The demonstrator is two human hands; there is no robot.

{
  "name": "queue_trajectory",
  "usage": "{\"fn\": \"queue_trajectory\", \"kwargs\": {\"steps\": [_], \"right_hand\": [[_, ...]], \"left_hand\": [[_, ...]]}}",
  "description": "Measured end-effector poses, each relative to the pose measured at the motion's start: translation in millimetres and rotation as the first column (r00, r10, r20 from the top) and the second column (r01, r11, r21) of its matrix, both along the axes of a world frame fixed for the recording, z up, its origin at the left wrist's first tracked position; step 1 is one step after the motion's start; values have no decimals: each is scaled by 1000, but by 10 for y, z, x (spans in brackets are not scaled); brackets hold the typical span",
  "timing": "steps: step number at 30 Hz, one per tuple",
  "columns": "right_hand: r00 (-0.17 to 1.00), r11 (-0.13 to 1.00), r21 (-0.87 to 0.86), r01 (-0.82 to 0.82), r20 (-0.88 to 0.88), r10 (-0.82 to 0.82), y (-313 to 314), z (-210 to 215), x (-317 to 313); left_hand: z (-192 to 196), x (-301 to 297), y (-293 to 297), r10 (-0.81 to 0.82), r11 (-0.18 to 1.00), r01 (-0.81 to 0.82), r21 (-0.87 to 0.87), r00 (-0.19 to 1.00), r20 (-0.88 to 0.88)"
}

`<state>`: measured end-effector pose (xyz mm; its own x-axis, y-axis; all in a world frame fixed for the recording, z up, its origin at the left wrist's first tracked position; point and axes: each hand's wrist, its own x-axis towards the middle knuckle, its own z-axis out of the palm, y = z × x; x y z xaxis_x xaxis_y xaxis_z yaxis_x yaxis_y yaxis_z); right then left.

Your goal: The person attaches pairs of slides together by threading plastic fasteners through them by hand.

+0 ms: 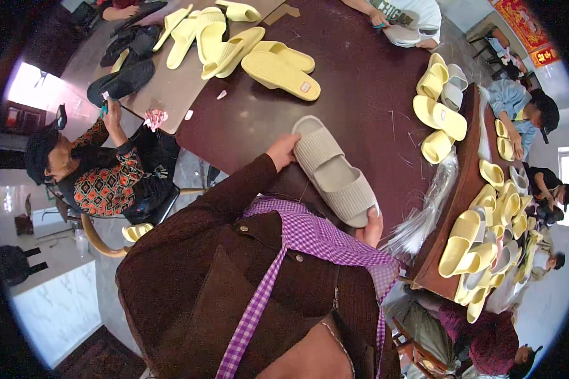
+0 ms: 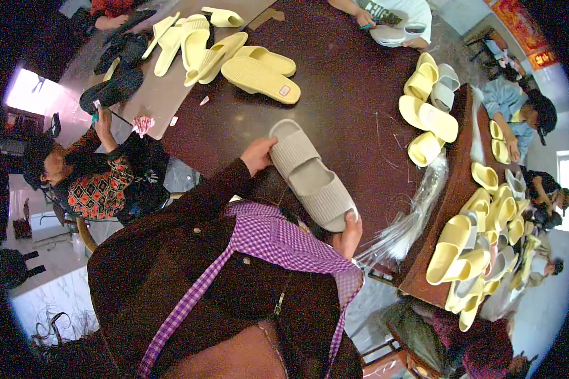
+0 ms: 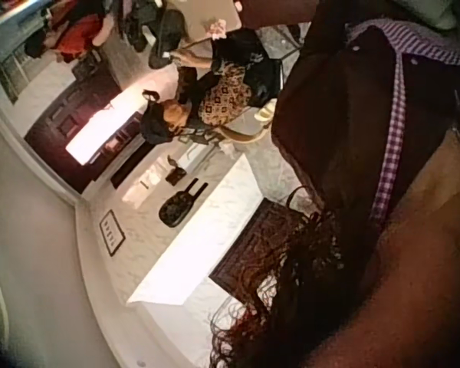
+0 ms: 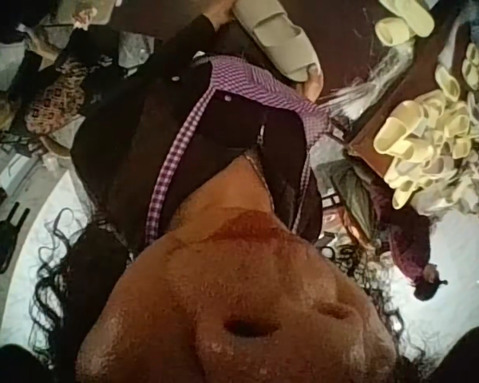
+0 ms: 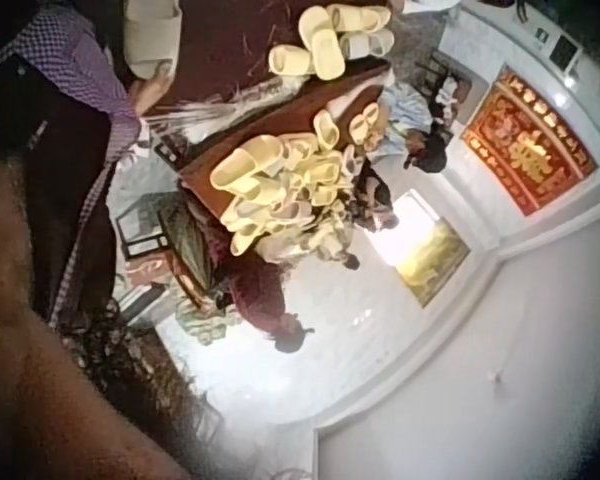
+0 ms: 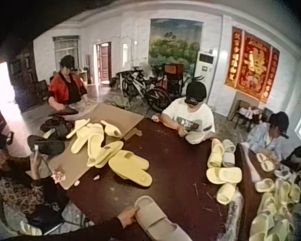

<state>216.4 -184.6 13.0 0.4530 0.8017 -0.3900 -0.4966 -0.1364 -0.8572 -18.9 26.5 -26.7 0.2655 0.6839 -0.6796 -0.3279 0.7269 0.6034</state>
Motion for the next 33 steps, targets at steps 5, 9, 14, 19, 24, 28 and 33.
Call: {"fn": "queue_trajectory", "kwargs": {"steps": [5, 9, 14, 19, 24, 28, 33], "right_hand": [[879, 999, -40, 31, 477, -8, -198, -183, 558], [862, 989, -146, -29, 497, 98, -78, 593, 1130], [673, 908, -379, -180, 626, 395, 507, 1201, 1466], [341, 998, 30, -50, 940, -11, 1419, 1084, 1182], [520, 883, 434, 181, 720, -460, 1125, 935, 1219], [493, 905, 80, 419, 817, -301, 222, 518, 1355], [607, 806, -176, 565, 751, -261, -863, -57, 1191]], "left_hand": [[-583, -382, 471, 116, 803, 104, 587, 938, -325], [65, -695, 619, 196, 659, 359, 661, 767, -611], [642, -16, 779, -119, 879, 192, 436, 975, -190], [498, 570, 775, 17, 670, 309, 674, 902, -431], [488, 420, 553, 109, 539, 446, 715, 804, -584], [94, -281, 331, 103, 573, 519, 635, 723, -683], [-13, -565, -59, -66, 867, 302, 396, 858, -509]]}}
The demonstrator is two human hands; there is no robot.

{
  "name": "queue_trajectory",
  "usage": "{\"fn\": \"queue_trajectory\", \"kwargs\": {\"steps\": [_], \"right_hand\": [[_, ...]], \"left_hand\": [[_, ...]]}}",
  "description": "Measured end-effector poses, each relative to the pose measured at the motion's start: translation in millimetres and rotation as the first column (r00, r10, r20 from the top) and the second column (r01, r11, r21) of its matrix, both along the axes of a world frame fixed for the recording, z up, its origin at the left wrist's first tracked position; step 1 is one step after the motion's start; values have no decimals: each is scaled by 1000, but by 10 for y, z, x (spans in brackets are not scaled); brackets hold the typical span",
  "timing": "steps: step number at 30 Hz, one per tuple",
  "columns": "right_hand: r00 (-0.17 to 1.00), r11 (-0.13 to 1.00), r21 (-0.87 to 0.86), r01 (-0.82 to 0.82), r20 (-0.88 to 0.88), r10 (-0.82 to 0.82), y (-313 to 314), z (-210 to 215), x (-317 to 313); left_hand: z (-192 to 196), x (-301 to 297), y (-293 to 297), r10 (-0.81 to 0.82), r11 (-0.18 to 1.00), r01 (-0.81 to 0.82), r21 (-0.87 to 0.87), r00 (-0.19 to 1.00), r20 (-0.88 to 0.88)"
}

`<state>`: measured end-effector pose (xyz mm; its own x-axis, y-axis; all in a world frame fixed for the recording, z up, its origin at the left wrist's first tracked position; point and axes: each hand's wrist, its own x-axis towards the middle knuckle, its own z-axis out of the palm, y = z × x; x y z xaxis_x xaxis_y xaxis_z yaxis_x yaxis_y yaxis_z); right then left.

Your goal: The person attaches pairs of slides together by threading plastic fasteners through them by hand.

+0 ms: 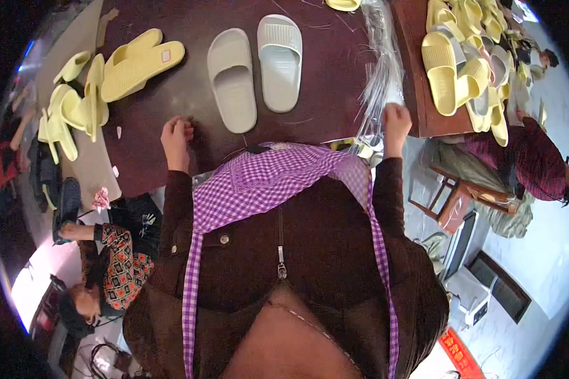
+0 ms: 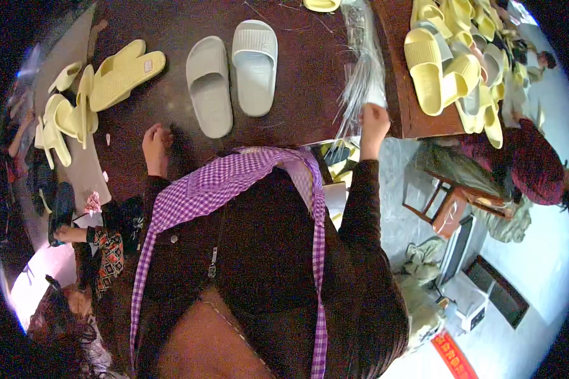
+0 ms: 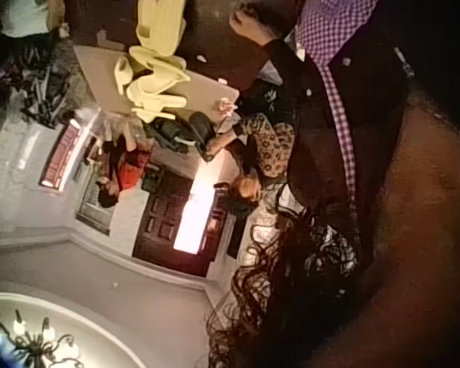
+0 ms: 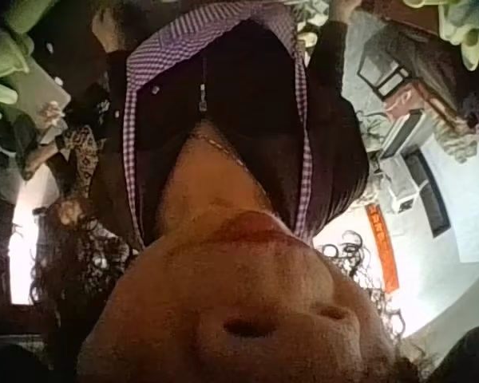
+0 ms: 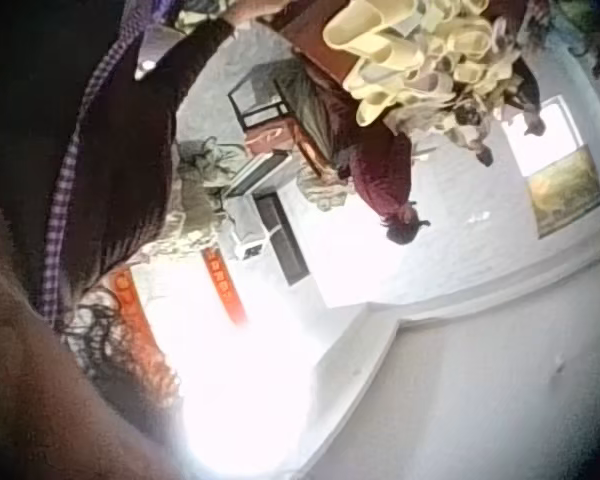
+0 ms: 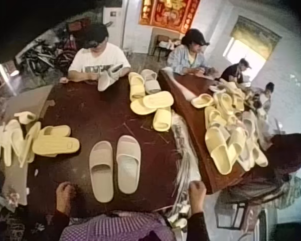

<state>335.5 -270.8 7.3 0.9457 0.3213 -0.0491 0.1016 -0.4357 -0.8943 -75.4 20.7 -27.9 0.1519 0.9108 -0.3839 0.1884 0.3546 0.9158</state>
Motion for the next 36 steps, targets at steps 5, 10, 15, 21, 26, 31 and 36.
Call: {"fn": "queue_trajectory", "kwargs": {"steps": [5, 10, 15, 21, 26, 31, 36], "right_hand": [[934, 958, -266, -105, 306, 187, 166, -251, -81], [825, 938, -324, -123, 492, 277, 909, -385, 41], [632, 810, -581, 76, 656, 412, 1115, -591, 162], [649, 799, -597, -74, 580, 493, 1149, -184, -65], [741, 895, -285, -345, 503, 445, 1173, 174, -475], [585, 817, -245, -523, 593, 553, 1225, 444, -793], [452, 669, -312, -675, 542, 708, 1263, 500, -1104]], "left_hand": [[291, 496, -100, -58, 997, 62, -42, 994, 91], [496, 1075, -151, -227, 972, 235, -19, 954, 194], [652, 1275, -284, -370, 924, 383, 7, 885, 285], [526, 1164, -383, -363, 909, 401, -114, 895, 258], [597, 1327, -396, -481, 847, 520, -114, 839, 254], [765, 1640, -534, -583, 788, 615, -28, 761, 285], [825, 1745, -598, -552, 800, 600, -23, 750, 365]]}}
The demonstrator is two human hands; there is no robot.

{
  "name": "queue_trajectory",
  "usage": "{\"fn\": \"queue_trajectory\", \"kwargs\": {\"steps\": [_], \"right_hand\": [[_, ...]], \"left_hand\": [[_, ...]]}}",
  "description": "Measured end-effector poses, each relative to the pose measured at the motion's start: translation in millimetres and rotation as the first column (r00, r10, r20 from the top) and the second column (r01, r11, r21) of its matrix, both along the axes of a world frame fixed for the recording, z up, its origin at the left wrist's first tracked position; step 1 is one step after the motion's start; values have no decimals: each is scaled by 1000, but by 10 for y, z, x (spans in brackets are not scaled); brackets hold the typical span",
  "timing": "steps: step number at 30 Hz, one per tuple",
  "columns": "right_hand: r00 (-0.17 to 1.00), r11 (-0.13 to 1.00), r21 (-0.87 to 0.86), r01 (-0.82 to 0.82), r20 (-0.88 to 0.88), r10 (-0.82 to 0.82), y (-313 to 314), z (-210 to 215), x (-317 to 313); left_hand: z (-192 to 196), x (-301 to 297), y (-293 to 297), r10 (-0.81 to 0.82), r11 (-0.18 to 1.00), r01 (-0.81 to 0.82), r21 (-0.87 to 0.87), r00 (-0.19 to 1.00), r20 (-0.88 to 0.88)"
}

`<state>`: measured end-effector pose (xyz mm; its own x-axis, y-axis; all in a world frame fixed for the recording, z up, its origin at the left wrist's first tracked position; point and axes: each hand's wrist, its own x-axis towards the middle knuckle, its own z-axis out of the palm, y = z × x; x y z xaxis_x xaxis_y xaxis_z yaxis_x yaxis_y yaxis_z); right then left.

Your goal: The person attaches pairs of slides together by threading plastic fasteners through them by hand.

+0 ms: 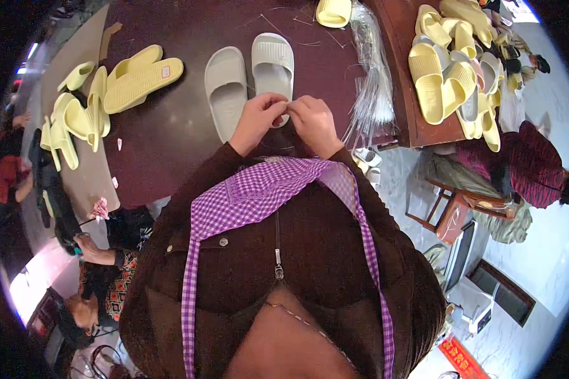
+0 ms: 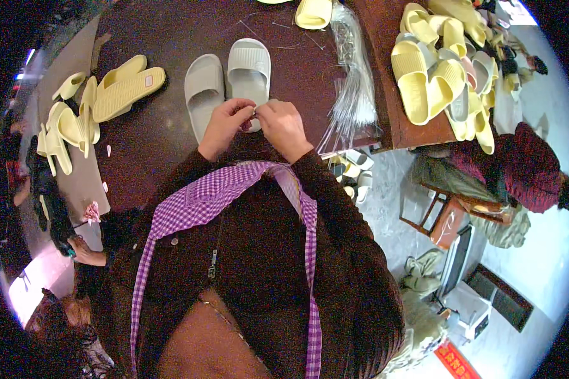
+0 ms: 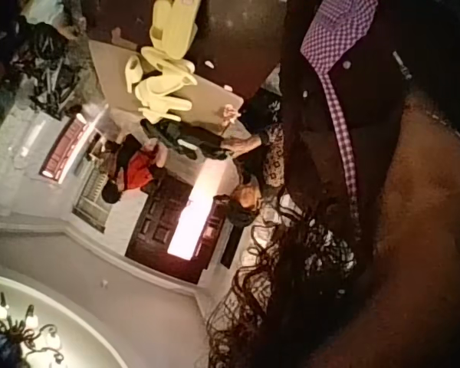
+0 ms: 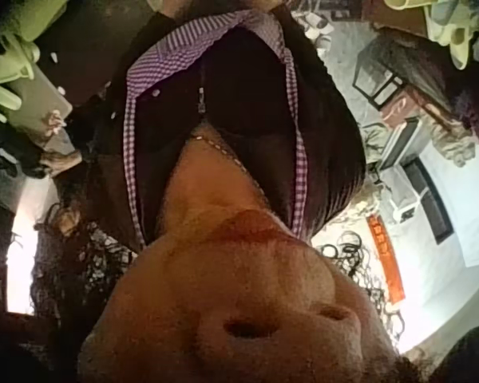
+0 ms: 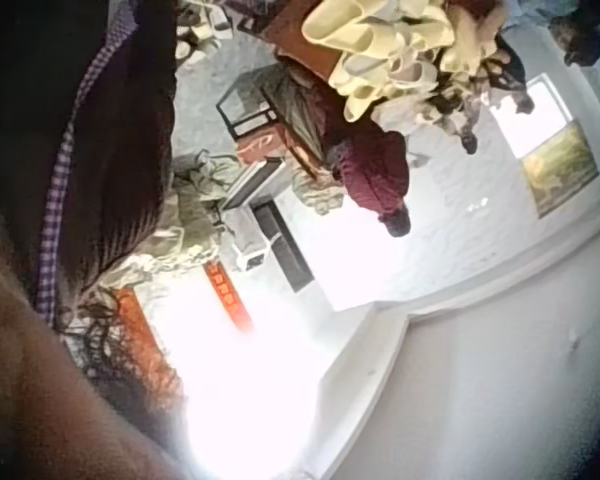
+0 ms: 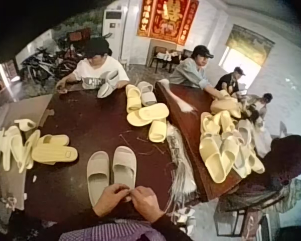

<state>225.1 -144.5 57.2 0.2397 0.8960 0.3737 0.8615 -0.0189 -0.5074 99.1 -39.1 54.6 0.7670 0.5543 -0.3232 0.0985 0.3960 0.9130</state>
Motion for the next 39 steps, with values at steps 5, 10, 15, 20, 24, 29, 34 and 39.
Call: {"fn": "queue_trajectory", "kwargs": {"steps": [5, 10, 15, 20, 24, 29, 34, 39], "right_hand": [[1000, 999, -33, 27, -9, -28, -27, -11, -119], [998, 998, 61, 16, -57, -12, 3, 82, -242], [996, 997, 51, -62, -67, 65, 24, 55, -343], [978, 981, 16, -191, -76, 192, -6, 5, -408], [959, 962, 2, -271, -85, 271, 18, -33, -455], [940, 942, -79, -326, -139, 313, 36, -187, -464], [920, 922, -100, -375, -162, 357, 72, -321, -422], [921, 913, -143, -382, -142, 363, 155, -536, -228]], "left_hand": [[-20, -111, -41, 87, 996, -88, -35, 996, -18], [-147, -312, -44, 171, 969, -150, -196, 981, 94], [-79, -577, 13, 249, 880, -142, -454, 950, 186], [-244, -865, 39, 225, 771, -8, -637, 939, 260], [-355, -1035, -34, 205, 735, -50, -676, 967, 152], [-455, -1054, -1, 150, 749, -46, -661, 983, 102], [-505, -1018, -5, 55, 756, -20, -654, 998, 33], [-766, -897, 57, -64, 767, 54, -639, 998, 7]]}}
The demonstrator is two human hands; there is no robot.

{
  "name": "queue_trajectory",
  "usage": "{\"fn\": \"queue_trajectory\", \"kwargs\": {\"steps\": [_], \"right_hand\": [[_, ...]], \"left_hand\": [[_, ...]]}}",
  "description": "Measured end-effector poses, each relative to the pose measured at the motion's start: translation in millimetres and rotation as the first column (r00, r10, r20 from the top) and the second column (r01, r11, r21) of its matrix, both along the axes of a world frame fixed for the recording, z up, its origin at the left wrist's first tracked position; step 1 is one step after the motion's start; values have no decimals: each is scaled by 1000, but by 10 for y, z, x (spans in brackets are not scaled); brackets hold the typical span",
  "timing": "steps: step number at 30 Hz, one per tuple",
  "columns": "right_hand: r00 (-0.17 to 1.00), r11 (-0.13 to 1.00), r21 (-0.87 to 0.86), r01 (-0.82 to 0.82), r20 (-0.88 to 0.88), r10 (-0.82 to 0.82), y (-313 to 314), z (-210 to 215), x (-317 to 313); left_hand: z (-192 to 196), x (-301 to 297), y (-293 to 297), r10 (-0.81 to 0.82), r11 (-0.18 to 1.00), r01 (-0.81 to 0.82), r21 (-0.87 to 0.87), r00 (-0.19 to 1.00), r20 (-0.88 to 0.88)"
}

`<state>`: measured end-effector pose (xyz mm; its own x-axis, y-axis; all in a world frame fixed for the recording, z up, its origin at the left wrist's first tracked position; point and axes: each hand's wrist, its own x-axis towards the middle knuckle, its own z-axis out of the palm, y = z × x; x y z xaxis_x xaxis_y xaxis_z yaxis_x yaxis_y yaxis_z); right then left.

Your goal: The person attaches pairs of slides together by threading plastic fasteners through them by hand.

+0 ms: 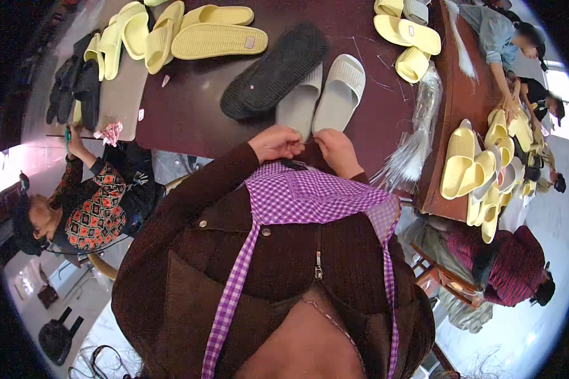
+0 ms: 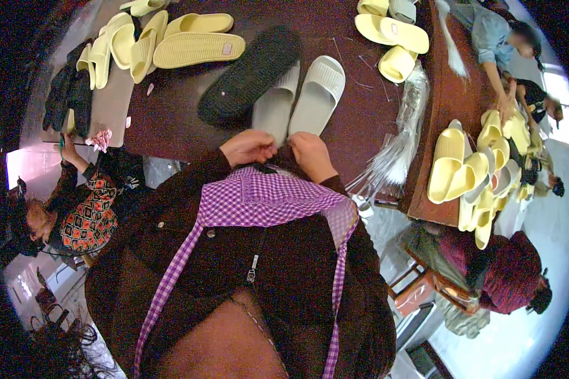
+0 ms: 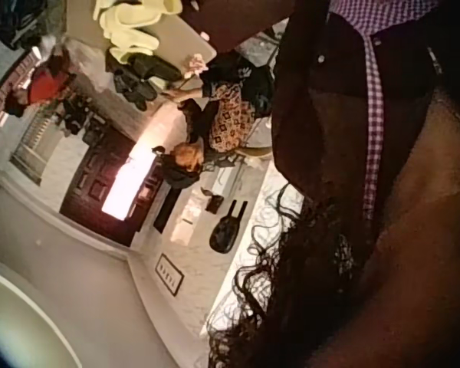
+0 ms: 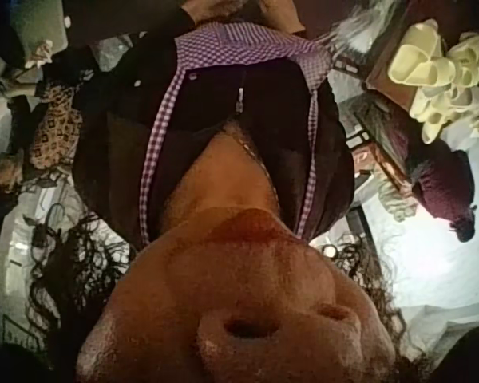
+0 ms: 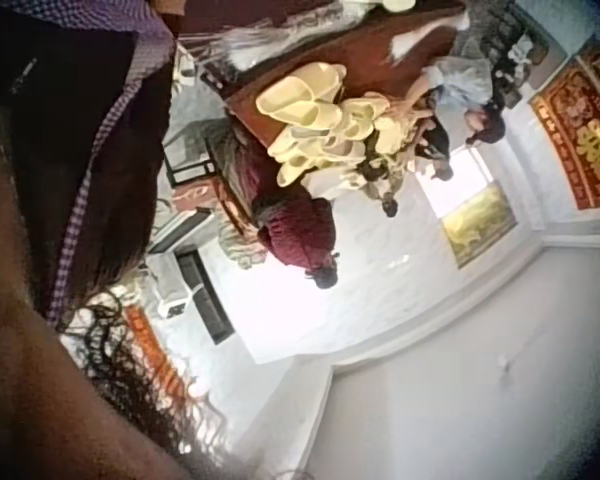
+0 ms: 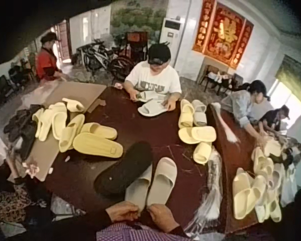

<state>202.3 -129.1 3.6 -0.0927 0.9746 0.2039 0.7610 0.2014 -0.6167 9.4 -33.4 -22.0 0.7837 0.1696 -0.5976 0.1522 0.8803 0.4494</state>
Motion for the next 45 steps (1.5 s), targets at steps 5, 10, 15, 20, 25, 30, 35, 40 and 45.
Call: {"fn": "queue_trajectory", "kwargs": {"steps": [5, 10, 15, 20, 25, 30, 35, 40, 45], "right_hand": [[990, 1000, -5, -15, 143, 16, 335, -78, 299], [977, 999, 40, -14, 213, 6, 673, -152, 562], [960, 1000, -27, 7, 279, 1, 882, -98, 668], [985, 997, 68, 39, 164, -50, 847, -98, 695], [970, 976, 62, 211, -138, -201, 676, -18, 787], [865, 870, 29, 492, -128, -485, 1016, -85, 1245], [805, 795, -124, 593, 81, -588, 1535, -323, 1590], [812, 752, -307, 583, 241, -531, 1768, -671, 1891], [822, 809, -179, 560, 240, -516, 1847, -755, 1887]], "left_hand": [[-412, 344, 156, 135, 991, -135, -5, 987, 86], [-131, 640, 336, 202, 976, -195, 94, 977, -69], [-215, 776, 478, 251, 967, -242, 85, 962, -108], [-179, 916, 477, 383, 923, -377, 72, 920, -84], [-216, 944, 427, 433, 901, -432, 33, 895, -105], [-137, 946, 438, 402, 916, -396, 71, 906, -130], [-118, 945, 440, 388, 909, -349, 230, 908, -157], [-80, 970, 462, 340, 901, -256, 351, 918, -202], [-2, 950, 510, 328, 888, -213, 407, 915, -236]]}}
